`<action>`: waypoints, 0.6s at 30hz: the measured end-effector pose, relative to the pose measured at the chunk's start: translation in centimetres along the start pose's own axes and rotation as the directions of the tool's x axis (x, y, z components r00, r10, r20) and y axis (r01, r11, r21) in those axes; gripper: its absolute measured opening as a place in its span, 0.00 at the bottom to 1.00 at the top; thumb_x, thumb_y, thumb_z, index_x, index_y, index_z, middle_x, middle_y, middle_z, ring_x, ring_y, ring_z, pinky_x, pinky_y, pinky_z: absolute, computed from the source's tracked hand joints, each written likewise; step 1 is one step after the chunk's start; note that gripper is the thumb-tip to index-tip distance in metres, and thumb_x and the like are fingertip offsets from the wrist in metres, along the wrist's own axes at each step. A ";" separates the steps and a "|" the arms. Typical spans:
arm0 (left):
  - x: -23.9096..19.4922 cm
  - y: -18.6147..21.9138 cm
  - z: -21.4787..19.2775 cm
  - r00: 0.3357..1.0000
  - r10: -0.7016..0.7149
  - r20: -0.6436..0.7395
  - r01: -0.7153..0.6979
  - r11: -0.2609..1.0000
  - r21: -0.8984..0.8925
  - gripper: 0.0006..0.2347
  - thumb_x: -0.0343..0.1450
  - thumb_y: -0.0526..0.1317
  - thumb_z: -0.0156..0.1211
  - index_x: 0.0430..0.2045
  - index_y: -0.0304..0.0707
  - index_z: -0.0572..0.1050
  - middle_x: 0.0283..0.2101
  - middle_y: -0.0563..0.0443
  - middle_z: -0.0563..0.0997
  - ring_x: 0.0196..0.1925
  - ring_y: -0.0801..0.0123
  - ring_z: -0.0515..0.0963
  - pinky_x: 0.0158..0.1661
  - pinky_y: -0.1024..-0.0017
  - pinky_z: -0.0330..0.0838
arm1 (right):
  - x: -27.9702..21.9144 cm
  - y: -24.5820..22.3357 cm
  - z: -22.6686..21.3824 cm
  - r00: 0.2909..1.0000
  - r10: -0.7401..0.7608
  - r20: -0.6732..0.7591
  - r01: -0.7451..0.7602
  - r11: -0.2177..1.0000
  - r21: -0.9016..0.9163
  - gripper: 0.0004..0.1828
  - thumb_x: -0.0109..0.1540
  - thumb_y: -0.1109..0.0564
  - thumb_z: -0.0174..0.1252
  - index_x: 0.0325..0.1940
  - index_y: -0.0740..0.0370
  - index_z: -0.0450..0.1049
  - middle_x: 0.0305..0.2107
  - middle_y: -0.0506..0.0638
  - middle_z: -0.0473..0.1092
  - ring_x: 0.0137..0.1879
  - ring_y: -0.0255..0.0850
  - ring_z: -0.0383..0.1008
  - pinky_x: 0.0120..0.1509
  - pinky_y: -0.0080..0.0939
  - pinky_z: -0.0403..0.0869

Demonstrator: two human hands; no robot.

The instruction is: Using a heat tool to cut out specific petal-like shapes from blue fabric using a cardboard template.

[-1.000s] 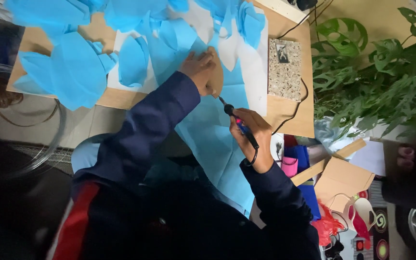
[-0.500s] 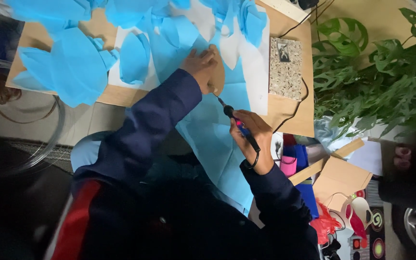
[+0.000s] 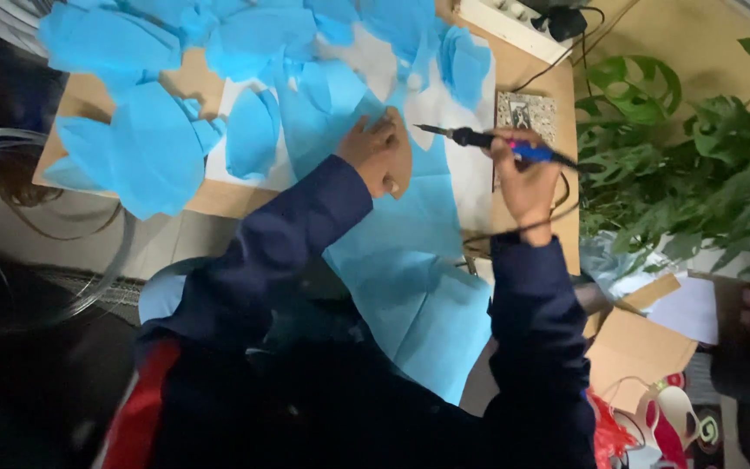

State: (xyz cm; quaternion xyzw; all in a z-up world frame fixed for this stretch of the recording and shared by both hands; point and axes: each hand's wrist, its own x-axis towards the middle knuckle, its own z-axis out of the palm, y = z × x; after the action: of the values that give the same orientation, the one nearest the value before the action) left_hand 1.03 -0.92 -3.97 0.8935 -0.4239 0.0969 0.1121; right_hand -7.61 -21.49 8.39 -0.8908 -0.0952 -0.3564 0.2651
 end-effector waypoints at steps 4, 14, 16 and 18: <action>0.1 0.1 0.2 0.996 0.003 -0.094 -0.007 0.999 -0.036 0.25 0.59 0.55 0.46 0.38 0.29 0.67 0.45 0.38 0.63 0.51 0.50 0.65 0.47 0.49 0.61 | 3.7 2.0 2.8 0.971 0.145 0.189 -0.217 0.864 0.455 0.03 0.56 0.69 0.56 0.34 0.69 0.70 0.30 0.62 0.70 0.34 0.46 0.73 0.35 0.39 0.75; 0.3 -0.1 1.5 0.974 0.005 -0.225 -0.026 0.996 -0.090 0.27 0.56 0.60 0.43 0.32 0.31 0.65 0.44 0.38 0.61 0.49 0.50 0.65 0.42 0.54 0.65 | 5.7 6.3 6.0 0.943 0.102 0.318 -0.261 0.818 0.512 0.02 0.57 0.67 0.56 0.34 0.70 0.71 0.27 0.61 0.70 0.33 0.44 0.73 0.34 0.38 0.74; 0.2 -0.1 0.8 0.973 0.005 -0.231 -0.027 0.996 -0.089 0.26 0.55 0.58 0.46 0.33 0.32 0.65 0.44 0.40 0.61 0.49 0.51 0.65 0.42 0.53 0.65 | 5.8 6.2 6.1 0.946 0.085 0.311 -0.242 0.825 0.511 0.02 0.57 0.68 0.55 0.34 0.70 0.72 0.27 0.62 0.70 0.33 0.45 0.73 0.33 0.39 0.73; 0.2 -0.1 1.0 0.971 0.007 -0.238 -0.028 0.996 -0.088 0.25 0.54 0.56 0.49 0.33 0.33 0.65 0.44 0.41 0.61 0.49 0.51 0.66 0.41 0.53 0.66 | 5.8 6.0 6.1 0.950 0.068 0.304 -0.222 0.832 0.508 0.02 0.57 0.68 0.55 0.33 0.70 0.73 0.26 0.63 0.69 0.33 0.46 0.72 0.31 0.39 0.73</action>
State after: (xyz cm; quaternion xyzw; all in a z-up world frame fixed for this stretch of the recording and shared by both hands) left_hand 1.30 -1.29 -4.83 0.8657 -0.4192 0.1847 0.2017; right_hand 2.33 -23.30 6.25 -0.8262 -0.1579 -0.1680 0.5141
